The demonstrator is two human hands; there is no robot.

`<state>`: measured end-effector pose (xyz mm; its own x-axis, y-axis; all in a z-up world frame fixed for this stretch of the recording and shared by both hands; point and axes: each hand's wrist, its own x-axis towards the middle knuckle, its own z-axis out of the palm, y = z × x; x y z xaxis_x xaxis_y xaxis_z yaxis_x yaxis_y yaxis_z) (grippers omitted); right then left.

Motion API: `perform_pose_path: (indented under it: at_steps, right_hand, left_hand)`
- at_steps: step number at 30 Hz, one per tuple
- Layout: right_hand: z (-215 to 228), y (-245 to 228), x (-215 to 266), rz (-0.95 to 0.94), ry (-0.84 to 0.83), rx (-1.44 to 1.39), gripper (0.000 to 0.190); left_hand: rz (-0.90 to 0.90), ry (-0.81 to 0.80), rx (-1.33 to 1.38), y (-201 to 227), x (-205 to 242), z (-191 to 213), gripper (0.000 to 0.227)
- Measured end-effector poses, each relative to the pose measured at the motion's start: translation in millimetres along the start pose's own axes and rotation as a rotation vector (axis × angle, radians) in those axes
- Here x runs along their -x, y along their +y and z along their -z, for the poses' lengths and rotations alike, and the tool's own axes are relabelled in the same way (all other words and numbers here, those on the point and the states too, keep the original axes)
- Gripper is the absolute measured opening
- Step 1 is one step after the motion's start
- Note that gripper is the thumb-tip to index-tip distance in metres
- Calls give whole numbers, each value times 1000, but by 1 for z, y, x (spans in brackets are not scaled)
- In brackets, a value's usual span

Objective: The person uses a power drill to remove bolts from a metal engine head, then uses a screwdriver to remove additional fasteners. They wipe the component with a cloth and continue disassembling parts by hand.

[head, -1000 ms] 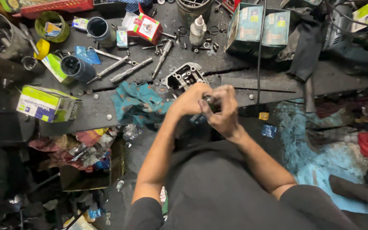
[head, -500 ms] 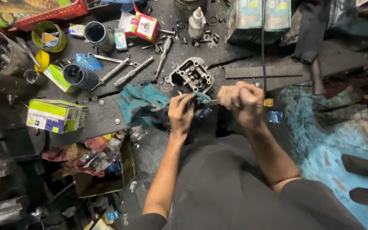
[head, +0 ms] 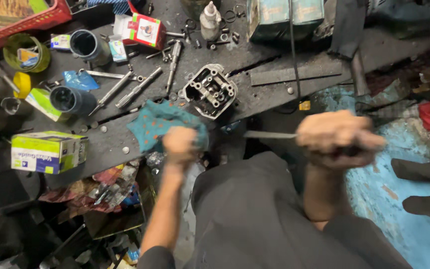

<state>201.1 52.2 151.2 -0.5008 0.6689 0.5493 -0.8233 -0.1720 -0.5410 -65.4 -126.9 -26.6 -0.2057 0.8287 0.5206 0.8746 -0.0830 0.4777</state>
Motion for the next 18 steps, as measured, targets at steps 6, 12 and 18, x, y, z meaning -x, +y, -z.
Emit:
perform_pose_path:
  at_steps: [6,12,18]
  right_hand:
    - [103,-2,-33,158,33,207,44]
    - [190,81,-76,-60,203,445,35]
    - [187,111,-77,-52,179,1006,33]
  left_hand:
    - [417,439,-47,-78,-19,120,22]
    - [535,514,72,-21,-38,101,38]
    - [760,472,388,32,-21,32,33]
